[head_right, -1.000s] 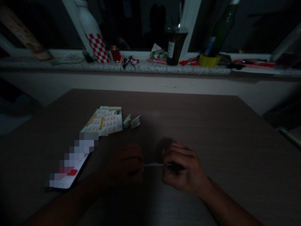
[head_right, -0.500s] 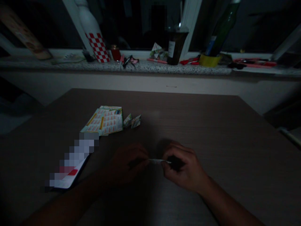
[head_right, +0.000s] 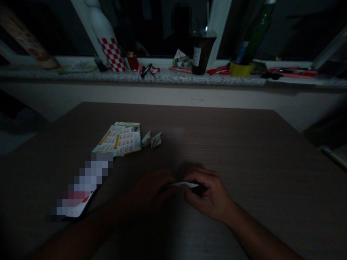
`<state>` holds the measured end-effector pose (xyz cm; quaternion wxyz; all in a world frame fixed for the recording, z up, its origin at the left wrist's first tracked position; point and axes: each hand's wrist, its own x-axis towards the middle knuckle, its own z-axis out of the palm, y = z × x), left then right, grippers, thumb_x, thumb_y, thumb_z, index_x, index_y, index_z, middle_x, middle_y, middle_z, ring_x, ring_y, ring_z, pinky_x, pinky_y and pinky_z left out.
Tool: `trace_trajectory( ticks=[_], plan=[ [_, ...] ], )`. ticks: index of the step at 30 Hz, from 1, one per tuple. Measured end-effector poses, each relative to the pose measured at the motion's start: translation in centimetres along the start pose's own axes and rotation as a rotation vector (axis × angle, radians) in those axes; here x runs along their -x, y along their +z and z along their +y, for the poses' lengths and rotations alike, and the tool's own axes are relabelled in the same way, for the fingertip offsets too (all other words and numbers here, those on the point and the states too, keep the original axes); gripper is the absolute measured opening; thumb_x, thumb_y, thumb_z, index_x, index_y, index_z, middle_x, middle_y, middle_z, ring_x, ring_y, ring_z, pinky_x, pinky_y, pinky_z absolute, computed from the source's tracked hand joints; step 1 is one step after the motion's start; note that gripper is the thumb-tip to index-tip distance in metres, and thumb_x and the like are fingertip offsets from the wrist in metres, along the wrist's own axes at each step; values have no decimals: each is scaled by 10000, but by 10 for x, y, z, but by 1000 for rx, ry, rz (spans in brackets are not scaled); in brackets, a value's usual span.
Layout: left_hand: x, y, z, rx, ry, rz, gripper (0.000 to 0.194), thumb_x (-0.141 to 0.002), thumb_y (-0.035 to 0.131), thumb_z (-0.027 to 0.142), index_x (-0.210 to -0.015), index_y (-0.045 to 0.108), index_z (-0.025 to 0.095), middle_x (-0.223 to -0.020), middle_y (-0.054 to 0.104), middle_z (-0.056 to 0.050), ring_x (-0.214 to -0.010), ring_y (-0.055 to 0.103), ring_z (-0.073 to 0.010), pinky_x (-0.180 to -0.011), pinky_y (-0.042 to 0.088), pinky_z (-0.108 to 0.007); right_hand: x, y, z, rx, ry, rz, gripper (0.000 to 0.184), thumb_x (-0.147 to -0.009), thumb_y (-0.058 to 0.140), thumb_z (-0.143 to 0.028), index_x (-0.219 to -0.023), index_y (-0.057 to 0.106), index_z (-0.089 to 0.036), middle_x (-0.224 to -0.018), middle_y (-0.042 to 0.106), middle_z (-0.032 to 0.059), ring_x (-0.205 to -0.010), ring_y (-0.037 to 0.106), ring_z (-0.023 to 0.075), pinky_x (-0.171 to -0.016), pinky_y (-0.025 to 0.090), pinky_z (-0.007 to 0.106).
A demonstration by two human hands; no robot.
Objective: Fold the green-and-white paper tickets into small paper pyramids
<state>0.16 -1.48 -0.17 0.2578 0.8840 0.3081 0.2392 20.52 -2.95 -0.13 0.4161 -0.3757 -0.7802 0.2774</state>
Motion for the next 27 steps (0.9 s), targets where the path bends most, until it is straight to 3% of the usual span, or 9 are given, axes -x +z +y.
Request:
trace_trajectory(
  ticks=[6, 10, 15, 20, 23, 27],
  plan=[
    [0, 0, 3, 28, -40, -39, 93, -880, 504, 243, -910, 544, 165, -816, 597, -24, -710, 551, -142, -632, 416, -241, 0, 3, 0, 15, 57, -37, 94, -803, 592, -140, -722, 619, -178, -668, 636, 21, -610, 597, 142, -528, 454, 234],
    [0, 2, 4, 110, -92, -50, 116, -886, 488, 247, -917, 557, 159, -794, 586, -16, -681, 536, -131, -604, 401, -234, 1, 4, -1, 13, 97, -24, 83, -807, 609, -188, -732, 641, -175, -602, 622, -4, -512, 559, 117, -462, 421, 214],
    [0, 1, 4, 509, -292, -71, 244, -906, 473, 364, -903, 583, 146, -724, 539, 10, -630, 486, -109, -537, 364, -202, 0, 3, -2, -82, 72, -27, 52, -786, 629, -166, -832, 646, -182, -722, 677, 25, -623, 622, 154, -541, 483, 240],
    [0, 4, 2, 826, -313, -70, 265, -917, 442, 399, -925, 550, 158, -733, 486, 16, -647, 442, -102, -583, 375, -208, 0, 2, -1, -134, 124, -22, 50, -828, 598, -178, -811, 645, -182, -706, 673, 20, -634, 624, 153, -579, 493, 255],
    [0, 4, 4, 866, -308, -69, 249, -912, 444, 398, -891, 530, 165, -733, 468, 15, -647, 425, -104, -586, 380, -209, 0, 3, -2, -120, 138, -20, 87, -843, 586, -202, -780, 640, -178, -680, 658, 13, -611, 611, 145, -560, 479, 248],
    [1, 3, 7, 722, -307, -95, 189, -855, 536, 354, -878, 509, 168, -721, 442, 30, -619, 395, -97, -517, 340, -192, -1, 5, -3, -69, 126, 1, 106, -838, 596, -220, -750, 640, -179, -665, 653, 12, -588, 604, 142, -534, 466, 245]
  ],
)
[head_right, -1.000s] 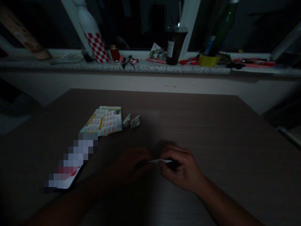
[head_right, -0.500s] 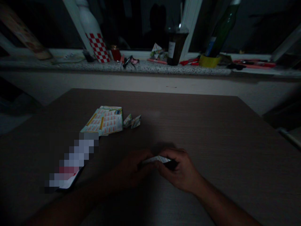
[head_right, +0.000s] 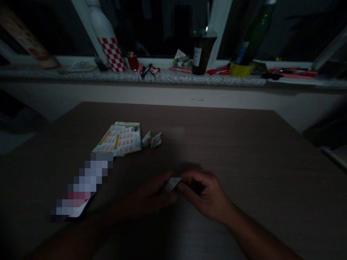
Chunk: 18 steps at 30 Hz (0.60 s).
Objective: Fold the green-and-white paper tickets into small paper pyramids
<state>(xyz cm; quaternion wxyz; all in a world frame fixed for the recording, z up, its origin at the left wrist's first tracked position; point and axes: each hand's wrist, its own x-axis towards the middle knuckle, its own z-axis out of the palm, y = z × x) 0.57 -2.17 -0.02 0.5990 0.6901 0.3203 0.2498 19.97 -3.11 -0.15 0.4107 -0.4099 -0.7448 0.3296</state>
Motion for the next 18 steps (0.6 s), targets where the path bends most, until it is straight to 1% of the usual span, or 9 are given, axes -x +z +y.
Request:
trace_trajectory(
  ticks=[2, 5, 8, 11, 12, 14, 16, 18],
  plan=[
    [0, 0, 0, -73, -1, -10, 168, -848, 540, 327, -860, 496, 166, -711, 430, 36, -610, 387, -95, -504, 320, -192, 0, 1, 0, 10, -11, 1, 93, -832, 599, -208, -756, 643, -178, -682, 665, 19, -604, 614, 148, -543, 473, 250],
    [0, -1, 0, -124, 4, -25, 141, -872, 492, 307, -862, 493, 166, -724, 438, 36, -635, 404, -99, -544, 337, -205, 1, 3, 0, 18, -15, 13, 99, -826, 597, -183, -737, 640, -177, -655, 660, 16, -583, 609, 142, -529, 470, 243],
    [0, -2, 4, -158, -50, -8, 140, -896, 448, 301, -882, 499, 171, -755, 468, 29, -678, 432, -108, -587, 357, -211, 1, 4, 2, 34, 1, 62, 113, -816, 602, -181, -706, 629, -175, -610, 641, 6, -536, 585, 129, -503, 455, 231],
    [0, -1, 8, -187, -110, -7, 201, -925, 394, 329, -841, 493, 175, -740, 492, 25, -684, 464, -116, -612, 376, -219, 1, 5, 2, 60, 20, 95, 108, -809, 605, -183, -703, 623, -175, -605, 633, 6, -537, 582, 127, -514, 455, 231],
    [0, 0, 9, -202, -119, 6, 224, -932, 373, 339, -836, 492, 176, -743, 505, 19, -691, 478, -123, -627, 385, -228, 1, 6, 1, 63, 21, 93, 100, -808, 603, -180, -710, 622, -175, -613, 635, 8, -548, 586, 129, -528, 460, 232],
    [0, 3, 10, -243, -113, 75, 247, -940, 342, 347, -867, 503, 175, -791, 544, -5, -731, 510, -144, -677, 405, -257, 0, 8, 0, 65, 16, 74, 91, -806, 598, -175, -716, 611, -174, -629, 631, 10, -564, 585, 129, -548, 462, 234],
    [0, 5, 9, -279, -83, 158, 259, -943, 327, 346, -955, 520, 174, -882, 585, -39, -796, 539, -169, -741, 417, -289, -1, 10, -2, 77, 17, 43, 105, -795, 600, -172, -691, 583, -177, -628, 609, 8, -563, 563, 127, -540, 447, 234],
    [0, 7, 9, -299, -54, 187, 282, -948, 314, 341, -1033, 526, 174, -937, 610, -60, -843, 559, -186, -788, 418, -308, -1, 13, -3, 103, 30, -4, 148, -787, 592, -160, -648, 545, -183, -606, 564, -4, -543, 524, 119, -513, 416, 230]
  ],
)
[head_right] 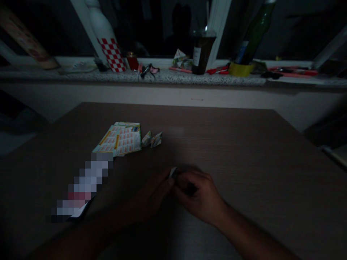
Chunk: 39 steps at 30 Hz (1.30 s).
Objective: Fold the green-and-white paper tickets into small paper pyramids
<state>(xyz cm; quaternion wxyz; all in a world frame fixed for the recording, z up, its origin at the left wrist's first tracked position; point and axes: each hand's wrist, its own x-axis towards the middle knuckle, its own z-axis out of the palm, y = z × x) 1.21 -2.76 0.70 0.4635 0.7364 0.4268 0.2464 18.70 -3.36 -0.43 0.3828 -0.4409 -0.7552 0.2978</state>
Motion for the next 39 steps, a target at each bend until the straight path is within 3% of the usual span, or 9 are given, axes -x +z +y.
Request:
trace_trajectory(
  ticks=[4, 11, 16, 23, 35, 39],
  plan=[
    [-1, 2, -1, -47, 45, 38, 285, -951, 313, 297, -1064, 540, 169, -958, 634, -72, -880, 578, -195, -804, 418, -308, 0, 1, 1, 35, 9, -12, 153, -793, 562, -141, -649, 547, -189, -597, 536, -16, -543, 508, 117, -514, 403, 227],
    [-8, 4, -6, -201, 125, 98, 216, -921, 388, 250, -880, 583, 168, -766, 627, -27, -652, 551, -145, -616, 370, -250, 1, -1, 7, 94, 38, 119, 119, -815, 567, -198, -700, 593, -181, -590, 588, -7, -522, 551, 121, -509, 426, 227],
    [-9, 7, -6, -258, 23, 152, 167, -868, 453, 243, -868, 604, 170, -668, 603, -8, -557, 523, -135, -531, 321, -241, -1, 3, 7, 148, 54, 102, 121, -826, 573, -220, -729, 626, -172, -588, 604, -7, -521, 569, 122, -517, 428, 227],
    [-13, 8, -7, -204, -47, 194, 260, -893, 411, 266, -780, 623, 167, -633, 600, -2, -559, 540, -127, -526, 323, -233, -2, 6, 8, 177, 70, 67, 149, -823, 555, -209, -699, 628, -168, -557, 590, -14, -486, 546, 113, -481, 401, 217],
    [-12, 10, -3, -270, -224, 256, 254, -841, 465, 328, -810, 666, 176, -699, 665, -27, -614, 582, -156, -554, 358, -249, -2, 6, 8, 194, 96, 106, 184, -785, 551, -212, -605, 523, -183, -528, 533, -32, -464, 512, 100, -467, 382, 206],
    [-12, 10, -3, -292, -202, 288, 210, -813, 498, 317, -767, 640, 169, -689, 645, -30, -616, 568, -160, -562, 351, -257, -2, 6, 7, 148, 121, 98, 185, -778, 544, -204, -596, 518, -187, -522, 519, -34, -459, 495, 101, -464, 375, 211]
  ],
)
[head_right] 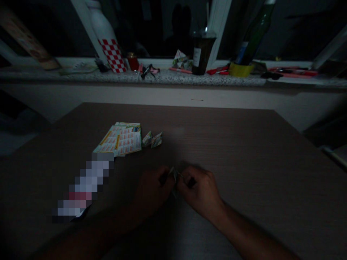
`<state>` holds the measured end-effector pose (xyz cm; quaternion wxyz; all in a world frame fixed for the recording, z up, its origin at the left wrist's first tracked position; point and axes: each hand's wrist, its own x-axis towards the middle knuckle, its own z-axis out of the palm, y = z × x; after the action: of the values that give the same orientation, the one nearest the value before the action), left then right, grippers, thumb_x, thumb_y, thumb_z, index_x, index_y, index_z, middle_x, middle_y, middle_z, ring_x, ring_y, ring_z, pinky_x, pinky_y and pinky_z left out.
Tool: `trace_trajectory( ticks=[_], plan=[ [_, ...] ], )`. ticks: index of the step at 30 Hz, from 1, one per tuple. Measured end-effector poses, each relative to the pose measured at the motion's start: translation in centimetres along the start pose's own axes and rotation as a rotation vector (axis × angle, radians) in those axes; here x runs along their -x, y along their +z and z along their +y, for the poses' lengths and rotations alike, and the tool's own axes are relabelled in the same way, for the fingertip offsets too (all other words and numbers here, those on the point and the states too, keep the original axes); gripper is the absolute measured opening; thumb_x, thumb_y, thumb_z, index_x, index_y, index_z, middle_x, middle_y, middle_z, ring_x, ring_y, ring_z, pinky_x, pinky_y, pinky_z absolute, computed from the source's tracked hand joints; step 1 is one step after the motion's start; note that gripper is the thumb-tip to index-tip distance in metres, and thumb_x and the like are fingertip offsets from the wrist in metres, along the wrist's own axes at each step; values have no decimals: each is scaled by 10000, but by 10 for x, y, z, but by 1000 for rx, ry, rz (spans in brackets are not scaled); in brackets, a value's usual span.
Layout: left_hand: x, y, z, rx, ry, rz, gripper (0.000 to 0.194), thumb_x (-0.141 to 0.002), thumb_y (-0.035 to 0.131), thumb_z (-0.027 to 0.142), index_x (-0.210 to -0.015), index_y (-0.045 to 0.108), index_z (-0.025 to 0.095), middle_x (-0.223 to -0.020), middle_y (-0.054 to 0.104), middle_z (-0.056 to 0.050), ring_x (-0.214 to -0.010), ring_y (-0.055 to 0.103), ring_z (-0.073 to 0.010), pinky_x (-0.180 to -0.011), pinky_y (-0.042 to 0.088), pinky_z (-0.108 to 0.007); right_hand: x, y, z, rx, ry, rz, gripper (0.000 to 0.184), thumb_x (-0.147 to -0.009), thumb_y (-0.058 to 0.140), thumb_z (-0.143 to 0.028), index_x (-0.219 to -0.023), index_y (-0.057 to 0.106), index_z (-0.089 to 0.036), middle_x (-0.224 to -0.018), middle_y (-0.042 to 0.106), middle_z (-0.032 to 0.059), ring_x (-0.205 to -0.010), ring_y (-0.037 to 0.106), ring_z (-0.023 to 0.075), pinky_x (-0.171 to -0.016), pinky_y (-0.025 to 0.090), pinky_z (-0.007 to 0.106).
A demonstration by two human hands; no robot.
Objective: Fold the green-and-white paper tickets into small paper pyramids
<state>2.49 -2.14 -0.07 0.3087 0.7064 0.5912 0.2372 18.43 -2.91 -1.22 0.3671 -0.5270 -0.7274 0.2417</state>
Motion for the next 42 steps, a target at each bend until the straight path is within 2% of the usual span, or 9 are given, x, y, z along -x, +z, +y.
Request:
trace_trajectory(
  ticks=[4, 8, 12, 15, 17, 20, 25, 36, 42],
  plan=[
    [1, -1, -1, 222, 15, -20, 177, -790, 536, 298, -757, 633, 155, -666, 612, -18, -607, 544, -152, -556, 355, -251, 0, 0, -1, -77, 50, -8, 191, -773, 546, -208, -589, 496, -191, -528, 495, -35, -472, 475, 104, -466, 367, 215],
    [-3, 4, -5, 699, -11, -98, 122, -729, 605, 228, -799, 646, 137, -709, 603, -6, -665, 546, -138, -617, 399, -240, -1, 2, 1, -188, 105, -31, 226, -785, 541, -220, -577, 454, -198, -529, 457, -39, -481, 438, 102, -458, 352, 216],
    [-10, 12, -10, 1198, -154, -262, 152, -643, 687, 203, -772, 668, 124, -705, 629, -4, -658, 566, -125, -651, 422, -240, 0, 2, 1, -247, 115, -33, 199, -818, 539, -229, -632, 476, -199, -554, 472, -37, -496, 454, 103, -461, 377, 217],
    [-13, 12, -10, 1364, -285, -247, 137, -608, 708, 189, -713, 657, 117, -646, 625, -2, -598, 564, -117, -623, 430, -243, 1, 0, -2, -203, 26, 98, 63, -815, 592, -214, -815, 530, -201, -664, 559, -14, -589, 542, 123, -535, 454, 231],
    [-14, 9, -9, 1384, -330, -221, 133, -605, 718, 194, -683, 642, 116, -635, 621, -6, -587, 565, -117, -612, 434, -244, 1, -2, -5, -143, -90, 136, 148, -809, 625, -190, -939, 556, -205, -763, 613, 13, -673, 593, 139, -617, 501, 256],
    [-13, 6, -9, 1358, -343, -231, 147, -612, 726, 216, -671, 636, 115, -642, 623, -13, -581, 562, -115, -587, 431, -237, 1, -4, -5, -78, -247, 78, 257, -827, 622, -162, -1078, 600, -214, -910, 663, 63, -791, 645, 172, -698, 545, 293],
    [-13, 11, -13, 1290, -331, -221, 154, -613, 716, 219, -698, 635, 119, -649, 606, -3, -580, 548, -107, -583, 410, -230, 1, -2, -3, -22, -324, 55, 332, -842, 614, -160, -1163, 621, -243, -1091, 668, 88, -985, 651, 216, -817, 567, 333],
    [-13, 1, -18, 1104, -315, -132, 154, -656, 613, 265, -574, 565, 144, -542, 502, 29, -489, 444, -92, -488, 319, -219, -16, 6, -17, 3, -289, -92, 259, -877, 548, -160, -1097, 662, -236, -998, 669, 79, -871, 656, 188, -734, 554, 287],
    [-21, -14, -24, 1137, -264, 8, 130, -678, 563, 233, -583, 553, 145, -615, 542, 3, -578, 503, -118, -520, 394, -222, -48, 15, -33, 122, -241, -201, 151, -869, 555, -166, -896, 701, -195, -800, 653, 47, -700, 622, 159, -633, 483, 254]
  ],
)
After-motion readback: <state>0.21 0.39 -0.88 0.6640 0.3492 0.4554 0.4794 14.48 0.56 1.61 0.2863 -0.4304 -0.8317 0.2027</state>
